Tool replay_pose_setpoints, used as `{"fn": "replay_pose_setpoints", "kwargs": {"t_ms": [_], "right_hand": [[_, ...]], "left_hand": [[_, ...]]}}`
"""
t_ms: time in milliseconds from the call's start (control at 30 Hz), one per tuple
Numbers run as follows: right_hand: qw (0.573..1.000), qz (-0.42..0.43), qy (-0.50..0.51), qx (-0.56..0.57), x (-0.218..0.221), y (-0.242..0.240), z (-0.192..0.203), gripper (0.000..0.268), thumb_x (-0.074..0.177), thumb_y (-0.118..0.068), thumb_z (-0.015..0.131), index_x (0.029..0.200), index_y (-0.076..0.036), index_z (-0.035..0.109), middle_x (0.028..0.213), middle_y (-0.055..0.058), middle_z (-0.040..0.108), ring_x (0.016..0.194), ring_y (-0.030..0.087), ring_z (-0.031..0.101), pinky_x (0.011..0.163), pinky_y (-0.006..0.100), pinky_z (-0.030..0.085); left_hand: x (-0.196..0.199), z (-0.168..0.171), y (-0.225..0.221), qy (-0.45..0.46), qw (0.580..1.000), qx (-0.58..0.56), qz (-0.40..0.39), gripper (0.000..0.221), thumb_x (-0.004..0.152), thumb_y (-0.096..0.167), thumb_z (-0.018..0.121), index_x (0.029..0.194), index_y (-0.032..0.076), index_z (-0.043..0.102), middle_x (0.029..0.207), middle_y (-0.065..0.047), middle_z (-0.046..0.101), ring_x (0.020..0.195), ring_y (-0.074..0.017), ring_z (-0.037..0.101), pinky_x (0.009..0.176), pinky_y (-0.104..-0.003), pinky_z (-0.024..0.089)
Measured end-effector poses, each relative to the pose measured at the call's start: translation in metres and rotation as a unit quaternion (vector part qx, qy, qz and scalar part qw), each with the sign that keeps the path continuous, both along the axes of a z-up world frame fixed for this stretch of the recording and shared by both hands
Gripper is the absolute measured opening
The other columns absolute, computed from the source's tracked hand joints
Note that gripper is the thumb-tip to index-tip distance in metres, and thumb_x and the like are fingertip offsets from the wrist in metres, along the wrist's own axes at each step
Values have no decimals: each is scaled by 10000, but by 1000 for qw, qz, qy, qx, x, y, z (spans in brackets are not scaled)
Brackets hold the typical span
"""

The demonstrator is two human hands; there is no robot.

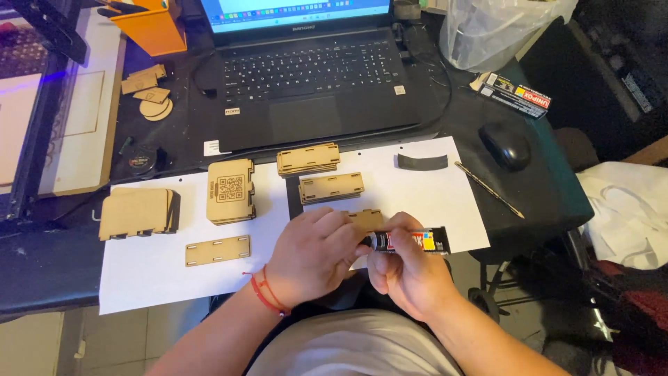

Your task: Applying adhesive to the edges of laser-cut wooden components and assembling them into small boxes.

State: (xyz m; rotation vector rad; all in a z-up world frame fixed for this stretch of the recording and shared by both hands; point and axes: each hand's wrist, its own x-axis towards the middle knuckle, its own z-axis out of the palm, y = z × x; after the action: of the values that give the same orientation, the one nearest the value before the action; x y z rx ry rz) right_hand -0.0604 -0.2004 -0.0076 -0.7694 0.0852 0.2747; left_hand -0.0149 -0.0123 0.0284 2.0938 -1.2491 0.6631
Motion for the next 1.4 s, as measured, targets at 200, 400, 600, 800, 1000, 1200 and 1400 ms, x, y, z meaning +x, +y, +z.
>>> {"fn": "replay_pose_setpoints", "kwargs": {"t_ms": [200, 400, 600, 800, 1000, 1200, 1400], "right_hand": [[947, -9, -254, -197, 5, -15, -11, 311, 978, -364, 634, 1080, -76, 580, 655, 206, 600, 510, 279, 616, 505, 362, 521], [950, -27, -240, -198, 11, -9, -17, 309, 963, -331, 656, 1093, -60, 585, 624, 203, 576, 533, 287, 618, 532, 362, 501], [997, -57, -54, -28, 15, -11, -29, 216, 957, -289, 636, 1044, -92, 618, 662, 156, 543, 509, 277, 524, 426, 353, 405], [996, -53, -57, -31, 4, -13, -45, 155, 994, -244, 593, 1118, -151, 600, 636, 126, 597, 533, 224, 652, 508, 299, 545], [988, -30, -147, -48, 7, -21, -41, 282, 903, -155, 706, 1146, -65, 597, 774, 214, 646, 698, 311, 705, 648, 420, 607], [971, 2, -210, -113, 21, -37, -46, 314, 832, -7, 720, 1138, 14, 652, 825, 259, 651, 777, 342, 695, 738, 484, 614], [981, -16, -155, -114, 22, -33, -32, 339, 856, -85, 711, 1174, -1, 634, 831, 207, 658, 788, 285, 685, 739, 422, 602]], "left_hand": [[-10, 1, -6, 464, 880, -104, -11, 447, 1054, 368, 357, 676, 136, 409, 612, 39, 401, 597, -143, 397, 572, -313, 329], [-7, 10, -5, 468, 881, -39, 63, 375, 1024, 348, 442, 722, 131, 488, 651, 2, 504, 625, -183, 483, 600, -347, 366], [0, 5, -9, 331, 942, -55, 32, 125, 918, 107, 586, 1031, 108, 639, 970, -31, 692, 870, -226, 652, 752, -336, 511], [-9, -14, -10, 303, 947, 17, 102, 182, 926, 166, 648, 1100, 118, 662, 886, -131, 678, 888, -380, 670, 762, -489, 558], [-5, -12, -8, 351, 932, 2, 87, 225, 986, 297, 577, 1088, 113, 658, 894, -132, 693, 933, -394, 677, 789, -477, 562], [-4, -2, -8, 461, 880, -78, 86, 248, 984, 286, 561, 1094, 126, 716, 854, -104, 727, 847, -327, 729, 734, -377, 595], [-7, 11, -9, 450, 884, -106, 60, 215, 912, 57, 651, 1119, 27, 698, 915, -186, 718, 882, -355, 733, 776, -396, 602]]}}
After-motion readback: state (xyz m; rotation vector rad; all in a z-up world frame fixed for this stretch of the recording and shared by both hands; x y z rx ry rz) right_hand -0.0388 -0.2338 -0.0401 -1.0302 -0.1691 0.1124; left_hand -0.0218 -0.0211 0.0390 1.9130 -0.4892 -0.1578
